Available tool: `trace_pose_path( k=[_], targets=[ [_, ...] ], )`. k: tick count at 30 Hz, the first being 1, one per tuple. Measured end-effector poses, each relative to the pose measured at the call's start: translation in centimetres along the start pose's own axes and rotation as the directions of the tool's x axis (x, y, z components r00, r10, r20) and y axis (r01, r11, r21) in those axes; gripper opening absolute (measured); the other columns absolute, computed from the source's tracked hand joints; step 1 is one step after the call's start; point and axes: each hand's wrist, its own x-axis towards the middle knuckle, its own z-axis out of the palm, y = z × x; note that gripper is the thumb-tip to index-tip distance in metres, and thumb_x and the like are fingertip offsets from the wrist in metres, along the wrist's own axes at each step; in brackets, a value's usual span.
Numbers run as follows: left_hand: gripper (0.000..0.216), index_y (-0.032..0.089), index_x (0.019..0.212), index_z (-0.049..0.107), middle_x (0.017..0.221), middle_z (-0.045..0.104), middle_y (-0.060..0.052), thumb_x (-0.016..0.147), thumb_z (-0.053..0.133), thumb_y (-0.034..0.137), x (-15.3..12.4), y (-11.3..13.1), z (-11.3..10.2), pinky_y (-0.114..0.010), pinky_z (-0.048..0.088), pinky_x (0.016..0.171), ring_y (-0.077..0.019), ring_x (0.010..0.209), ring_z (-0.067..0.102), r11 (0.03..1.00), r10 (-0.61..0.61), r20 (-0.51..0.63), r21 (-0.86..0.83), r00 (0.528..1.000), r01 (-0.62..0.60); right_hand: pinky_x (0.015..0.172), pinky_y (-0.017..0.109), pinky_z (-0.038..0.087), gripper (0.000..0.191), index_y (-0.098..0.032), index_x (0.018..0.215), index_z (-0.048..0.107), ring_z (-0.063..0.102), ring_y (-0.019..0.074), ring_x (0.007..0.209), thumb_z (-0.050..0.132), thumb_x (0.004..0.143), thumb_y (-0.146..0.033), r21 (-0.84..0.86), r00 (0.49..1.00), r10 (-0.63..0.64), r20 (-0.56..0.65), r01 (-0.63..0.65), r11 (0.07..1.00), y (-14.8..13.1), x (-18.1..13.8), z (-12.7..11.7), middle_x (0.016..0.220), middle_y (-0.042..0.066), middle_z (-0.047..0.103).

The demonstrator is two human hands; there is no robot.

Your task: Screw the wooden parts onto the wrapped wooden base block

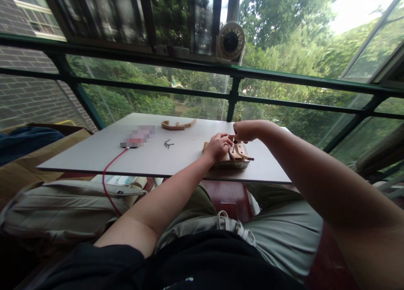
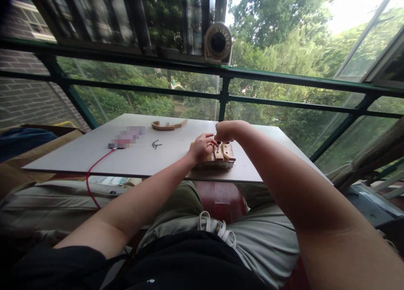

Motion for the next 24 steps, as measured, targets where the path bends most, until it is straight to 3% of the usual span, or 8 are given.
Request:
trace_pose_path(
  k=[4,7,10,16,22,24],
  targets=[
    [0.022,0.018,0.086,0.068,0.098,0.062,-0.006,0.082,0.047,0.019,-0.2,0.1,-0.6,-0.03,0.049,0.088,-0.0173,0.093,0.06,0.994,-0.098,-0.05,-0.053,0.994,0.096,0.059,0.038,0.044,0.025,-0.017,0.061,0.064,0.056,0.0214,0.054,0.063,0.076,-0.037,0.001,0.996,0.019,0.092,-0.02,1.0,0.8,0.3,-0.3,0.053,0.009,0.062],
    [0.019,0.017,0.09,0.064,0.088,0.065,-0.004,0.082,0.047,0.021,-0.6,0.7,-1.1,-0.028,0.05,0.079,-0.0159,0.081,0.061,0.99,-0.094,0.036,-0.098,0.995,0.097,0.062,0.038,0.044,0.032,-0.017,0.059,0.064,0.056,0.0209,0.054,0.067,0.073,-0.046,0.023,0.998,0.017,0.065,-0.019,1.0,0.9,0.5,-0.3,0.05,0.008,0.059],
    [0.021,0.018,0.095,0.062,0.088,0.068,-0.001,0.083,0.045,0.02,-0.8,1.3,-1.5,-0.028,0.049,0.079,-0.0152,0.081,0.061,0.989,-0.04,0.109,-0.136,0.993,0.055,0.065,0.039,0.043,0.041,-0.015,0.058,0.065,0.057,0.0223,0.056,0.064,0.075,-0.052,0.028,1.0,-0.008,0.027,0.007,1.0,0.3,0.7,-0.5,0.051,0.009,0.058],
    [0.021,0.019,0.097,0.062,0.09,0.069,-0.001,0.081,0.052,0.026,-0.7,1.5,-1.3,-0.025,0.048,0.067,-0.0139,0.073,0.061,0.976,-0.055,0.207,-0.196,0.977,0.097,0.067,0.039,0.043,0.04,-0.013,0.076,0.069,0.059,0.0237,0.059,0.053,0.085,-0.048,0.066,0.994,0.108,0.027,-0.109,0.992,-0.6,1.3,-0.6,0.048,0.008,0.056],
    [0.024,0.016,0.087,0.066,0.076,0.067,-0.001,0.079,0.06,0.038,-0.6,0.9,-0.9,-0.024,0.044,0.062,-0.013,0.066,0.058,0.977,-0.053,0.221,-0.191,0.974,0.097,0.06,0.038,0.042,0.044,-0.011,0.075,0.067,0.057,0.022,0.053,0.041,0.09,-0.043,0.041,0.993,0.112,0.034,-0.114,0.993,-1.8,1.2,-0.3,0.052,0.011,0.06],
    [0.023,0.016,0.092,0.067,0.079,0.068,-0.001,0.08,0.06,0.035,-0.5,0.6,-1.0,-0.024,0.044,0.063,-0.013,0.067,0.059,0.976,-0.051,0.21,-0.195,0.976,0.093,0.057,0.035,0.042,0.035,-0.01,0.083,0.066,0.057,0.0209,0.055,0.046,0.087,-0.039,0.074,0.995,0.096,-0.039,-0.093,0.993,-2.0,0.9,0.4,0.062,0.012,0.064]
  ],
)
